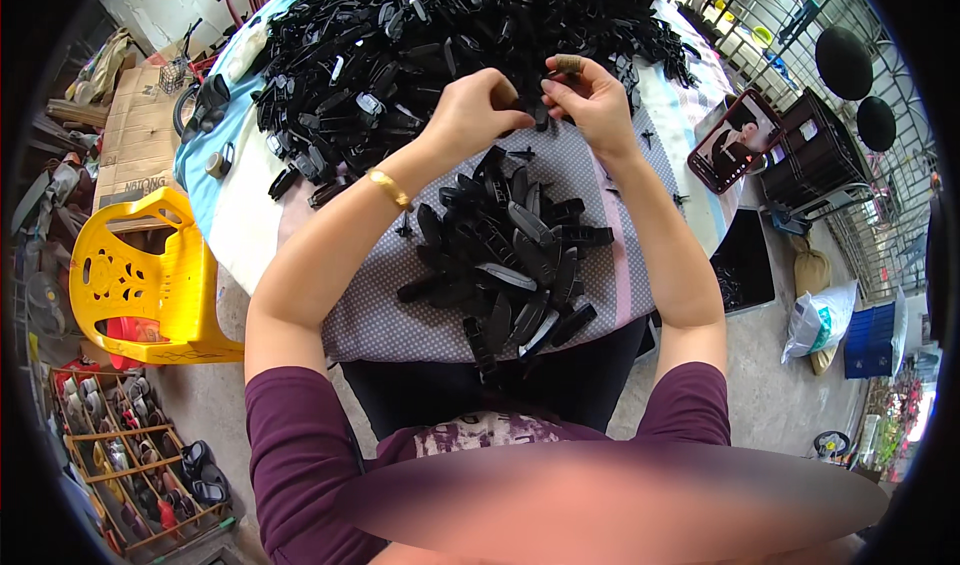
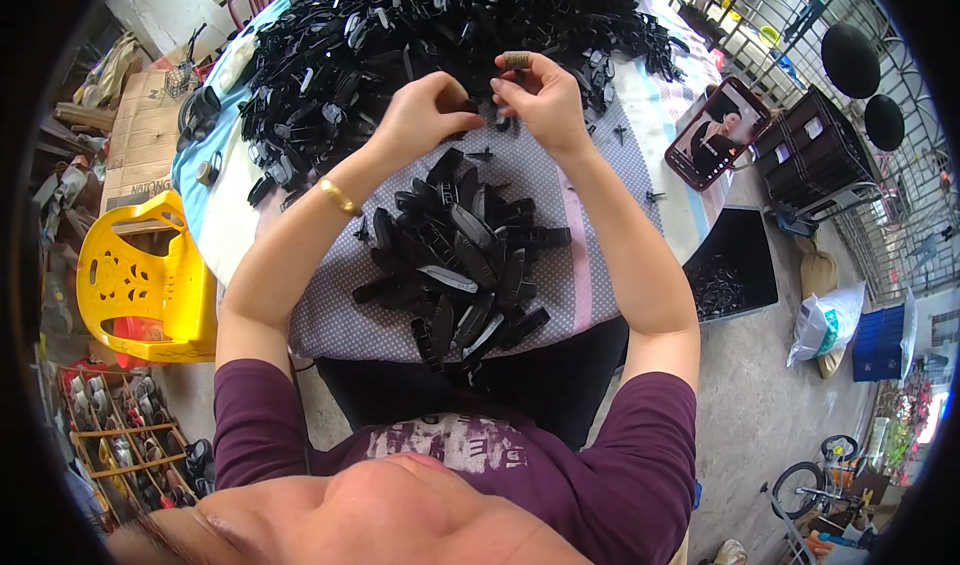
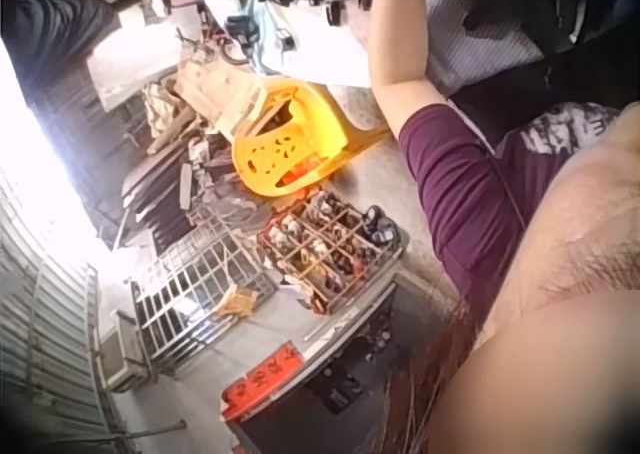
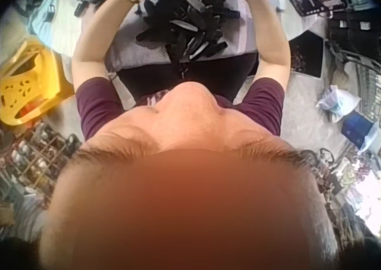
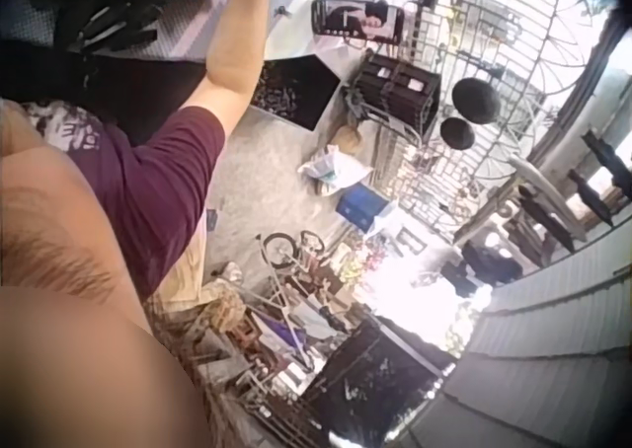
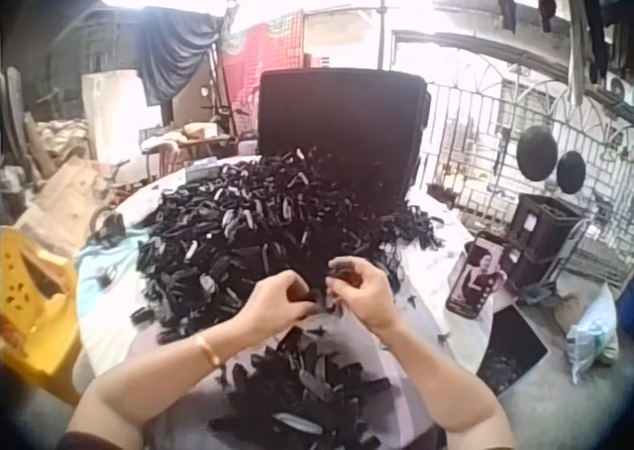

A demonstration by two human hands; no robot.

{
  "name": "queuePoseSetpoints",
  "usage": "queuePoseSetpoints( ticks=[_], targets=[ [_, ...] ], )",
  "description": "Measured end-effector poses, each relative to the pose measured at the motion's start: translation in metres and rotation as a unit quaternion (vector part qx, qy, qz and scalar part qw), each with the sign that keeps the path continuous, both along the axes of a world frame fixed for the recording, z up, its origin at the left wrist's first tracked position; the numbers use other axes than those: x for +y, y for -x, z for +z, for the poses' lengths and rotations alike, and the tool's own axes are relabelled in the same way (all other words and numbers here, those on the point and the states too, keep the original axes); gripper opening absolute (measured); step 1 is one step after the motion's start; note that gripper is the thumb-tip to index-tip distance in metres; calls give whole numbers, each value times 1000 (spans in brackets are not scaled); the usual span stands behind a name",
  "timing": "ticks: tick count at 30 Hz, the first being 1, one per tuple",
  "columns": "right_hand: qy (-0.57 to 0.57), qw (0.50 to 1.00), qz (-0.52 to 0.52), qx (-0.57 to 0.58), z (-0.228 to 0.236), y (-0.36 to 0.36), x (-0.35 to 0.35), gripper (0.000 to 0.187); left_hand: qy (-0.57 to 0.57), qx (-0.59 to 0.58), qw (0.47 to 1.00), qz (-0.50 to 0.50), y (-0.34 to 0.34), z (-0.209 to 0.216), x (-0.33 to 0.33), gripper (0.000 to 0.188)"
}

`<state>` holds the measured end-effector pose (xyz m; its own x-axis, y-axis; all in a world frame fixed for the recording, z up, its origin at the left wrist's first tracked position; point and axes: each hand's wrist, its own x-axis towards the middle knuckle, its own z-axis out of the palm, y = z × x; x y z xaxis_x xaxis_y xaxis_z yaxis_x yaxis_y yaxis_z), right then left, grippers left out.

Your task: Inspecting and sorting small black plastic hardware components from a large pile on a table.

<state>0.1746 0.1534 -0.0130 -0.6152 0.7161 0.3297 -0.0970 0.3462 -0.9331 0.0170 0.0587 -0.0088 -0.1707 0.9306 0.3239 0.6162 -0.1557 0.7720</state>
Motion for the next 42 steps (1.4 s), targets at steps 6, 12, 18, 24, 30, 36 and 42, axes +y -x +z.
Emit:
queuePoseSetpoints(
  ticks=[6,12,18,24,30,36,42],
  targets=[
    [-10,996,56,74,1,15,-42,26,16,-287,958,-6,2,6,-33,25],
    [-19,992,17,128,3,15,-47,28,-29,-328,944,-34,0,10,-41,31],
    [-35,996,34,73,6,16,-58,39,-41,-337,941,-8,10,10,-43,33],
    [-48,992,34,107,2,15,-54,39,-55,-289,956,-23,9,12,-44,32],
    [-62,993,31,93,0,17,-57,36,-72,-364,928,-44,4,5,-42,30],
    [-273,958,-78,25,3,20,-61,33,-88,-413,905,-58,-2,2,-43,28],
    [-77,989,86,-96,6,13,-51,27,-68,-376,917,-112,8,10,-44,24]
  ],
)
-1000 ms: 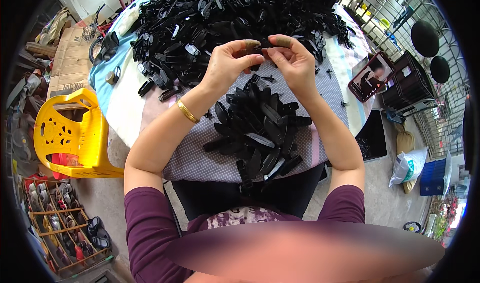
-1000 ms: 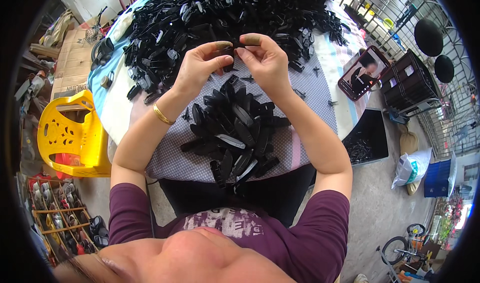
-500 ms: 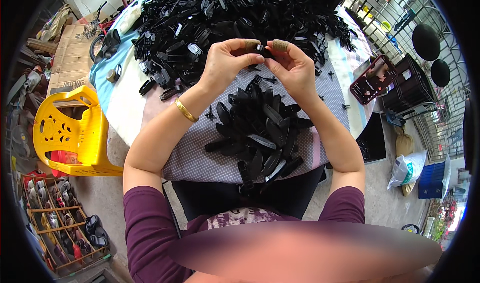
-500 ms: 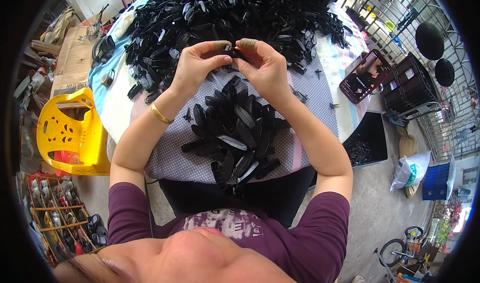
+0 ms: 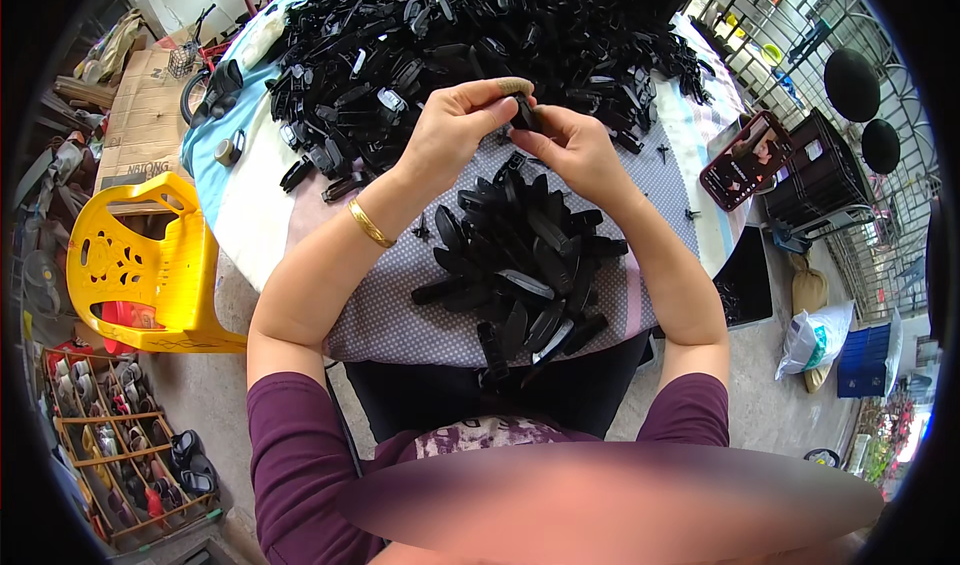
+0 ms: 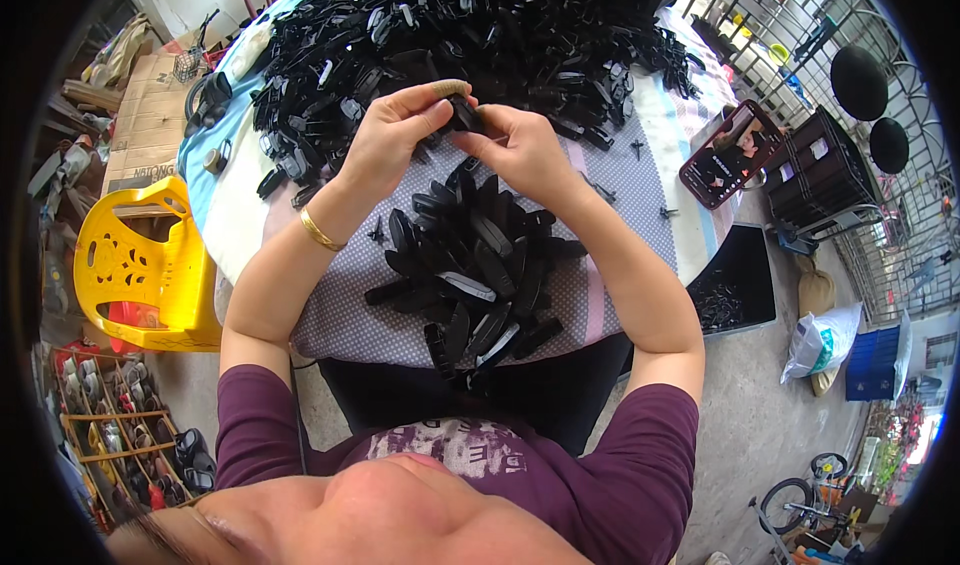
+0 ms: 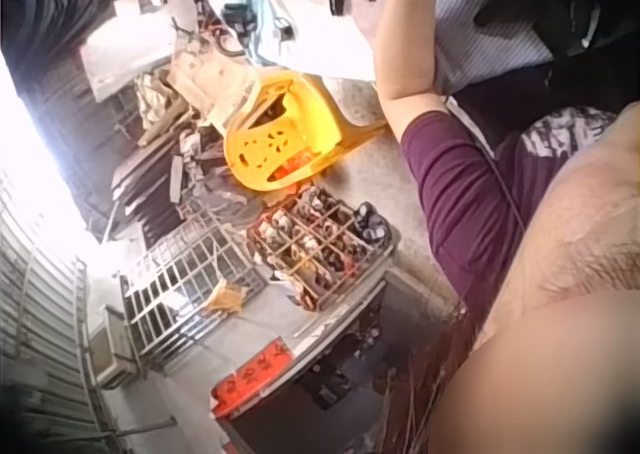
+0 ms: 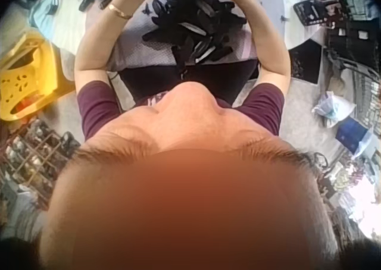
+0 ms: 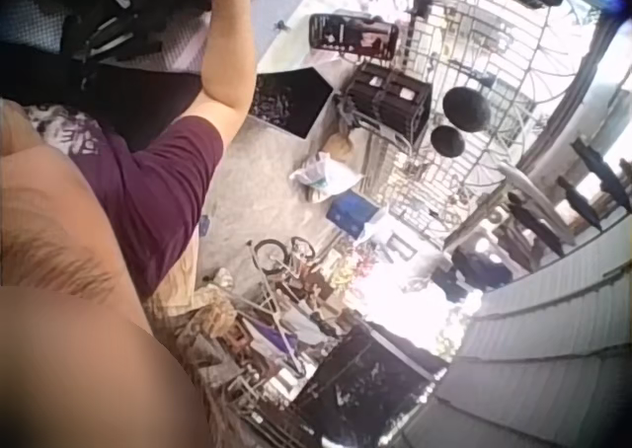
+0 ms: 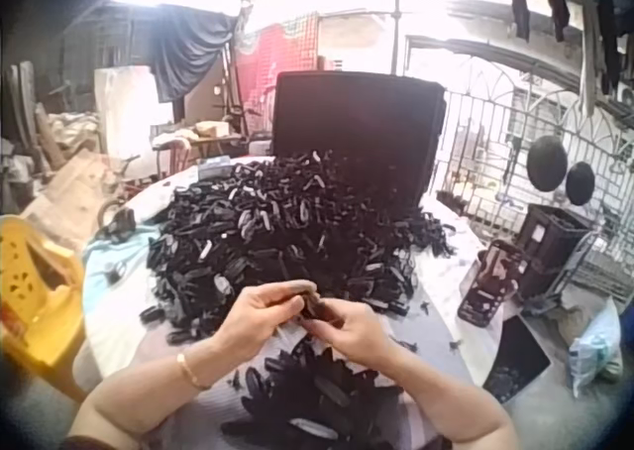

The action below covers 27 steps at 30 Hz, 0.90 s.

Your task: Inspecting and sorting small black plastic hardware components from a large pile on a table.

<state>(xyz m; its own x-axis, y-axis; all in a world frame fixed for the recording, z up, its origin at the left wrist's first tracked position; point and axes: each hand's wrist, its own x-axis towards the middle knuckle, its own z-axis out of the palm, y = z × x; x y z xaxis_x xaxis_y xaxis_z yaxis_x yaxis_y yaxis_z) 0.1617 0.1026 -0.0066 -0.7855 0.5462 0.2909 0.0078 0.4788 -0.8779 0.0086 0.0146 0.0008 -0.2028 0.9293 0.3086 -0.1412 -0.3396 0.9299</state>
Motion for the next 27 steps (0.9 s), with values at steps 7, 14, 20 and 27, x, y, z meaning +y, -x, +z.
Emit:
queuePoseSetpoints(
  ticks=[7,14,20,27],
  targets=[
    [-242,966,-81,27,0,-3,-8,28,-35,32,999,-2,1,4,-3,23],
    [-145,984,-102,35,8,-36,82,27,-52,398,913,-72,-23,50,-36,43],
    [-510,823,-243,-63,-28,-31,117,23,-166,512,826,-168,-35,39,-42,49],
    [-509,798,-259,-192,-14,-24,90,21,-14,696,710,104,37,13,-15,27]
  ],
)
